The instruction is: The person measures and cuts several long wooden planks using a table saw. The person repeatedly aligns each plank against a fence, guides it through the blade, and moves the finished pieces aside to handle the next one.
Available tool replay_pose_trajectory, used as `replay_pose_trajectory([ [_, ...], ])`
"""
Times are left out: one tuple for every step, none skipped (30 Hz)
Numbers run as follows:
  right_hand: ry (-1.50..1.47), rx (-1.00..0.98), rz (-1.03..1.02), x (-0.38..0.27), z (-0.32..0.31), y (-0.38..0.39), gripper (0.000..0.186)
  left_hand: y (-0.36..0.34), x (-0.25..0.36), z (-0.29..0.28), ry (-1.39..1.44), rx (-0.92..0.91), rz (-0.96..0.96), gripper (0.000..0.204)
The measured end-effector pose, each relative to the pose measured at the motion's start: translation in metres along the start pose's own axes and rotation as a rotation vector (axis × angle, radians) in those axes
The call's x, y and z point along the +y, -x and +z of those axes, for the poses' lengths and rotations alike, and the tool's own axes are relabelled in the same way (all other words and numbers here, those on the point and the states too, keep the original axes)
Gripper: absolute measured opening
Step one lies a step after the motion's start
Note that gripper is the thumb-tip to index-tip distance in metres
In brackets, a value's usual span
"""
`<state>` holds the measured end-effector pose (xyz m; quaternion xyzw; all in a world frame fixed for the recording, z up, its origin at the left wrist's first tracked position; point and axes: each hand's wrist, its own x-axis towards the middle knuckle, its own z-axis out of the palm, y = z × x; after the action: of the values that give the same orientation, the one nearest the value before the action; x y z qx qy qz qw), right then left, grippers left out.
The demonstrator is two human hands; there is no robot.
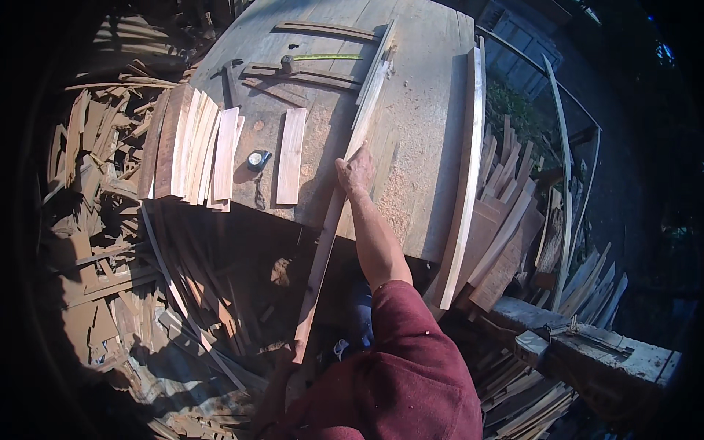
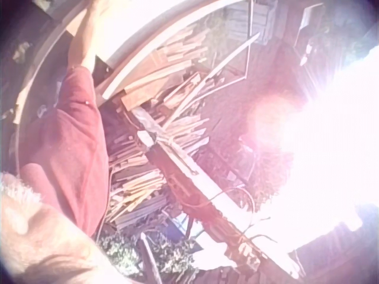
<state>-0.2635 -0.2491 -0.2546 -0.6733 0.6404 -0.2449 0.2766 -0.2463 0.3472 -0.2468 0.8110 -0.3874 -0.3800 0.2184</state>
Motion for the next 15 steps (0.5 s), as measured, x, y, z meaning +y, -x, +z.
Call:
replay_pose_trajectory([
  [-0.001, -0.025, 0.036, 0.0, 0.0, -0.002, 0.095, -0.006, 0.008, -0.001, -0.029, -0.099, -0.164, 0.062],
  [-0.001, -0.048, 0.072, 0.0, -0.002, -0.004, 0.095, -0.014, 0.026, -0.008, -0.058, -0.199, -0.326, 0.063],
  [-0.001, -0.047, 0.076, -0.002, -0.003, -0.007, 0.095, -0.019, 0.041, -0.012, -0.061, -0.202, -0.325, 0.063],
  [-0.007, -0.041, 0.067, -0.002, -0.005, -0.008, 0.095, -0.021, 0.054, -0.016, -0.032, -0.184, -0.387, 0.065],
  [-0.015, -0.035, 0.055, -0.002, -0.007, -0.009, 0.095, -0.023, 0.06, -0.019, -0.002, -0.164, -0.449, 0.068],
  [-0.023, -0.037, 0.053, -0.007, -0.005, -0.011, 0.095, -0.023, 0.043, -0.012, -0.006, -0.156, -0.45, 0.068],
  [-0.024, -0.03, 0.036, -0.015, -0.001, -0.012, 0.095, -0.02, 0.006, 0.003, -0.041, -0.126, -0.465, 0.068],
  [-0.006, -0.016, 0.029, -0.011, -0.003, -0.013, 0.095, -0.023, 0.004, 0.006, -0.071, -0.117, -0.475, 0.068],
  [-0.002, -0.015, 0.033, -0.008, -0.004, -0.016, 0.095, -0.024, 0.004, 0.011, -0.072, -0.123, -0.474, 0.068],
  [-0.019, -0.044, 0.052, -0.006, -0.005, -0.022, 0.094, -0.023, 0.005, 0.018, -0.044, -0.043, -0.44, 0.068],
  [-0.038, -0.072, 0.07, -0.006, -0.005, -0.026, 0.093, -0.024, 0.007, 0.022, -0.017, 0.04, -0.404, 0.067],
  [-0.038, -0.07, 0.072, -0.006, -0.005, -0.028, 0.093, -0.027, 0.006, 0.022, -0.019, 0.038, -0.402, 0.067],
  [-0.039, -0.044, 0.076, -0.006, -0.004, -0.03, 0.088, -0.03, 0.006, 0.023, -0.052, -0.037, -0.456, 0.073],
  [-0.041, -0.017, 0.08, -0.006, -0.003, -0.031, 0.083, -0.034, 0.007, 0.021, -0.086, -0.112, -0.509, 0.082],
  [-0.043, -0.015, 0.084, -0.006, -0.003, -0.034, 0.083, -0.037, 0.008, 0.021, -0.09, -0.112, -0.507, 0.082],
])
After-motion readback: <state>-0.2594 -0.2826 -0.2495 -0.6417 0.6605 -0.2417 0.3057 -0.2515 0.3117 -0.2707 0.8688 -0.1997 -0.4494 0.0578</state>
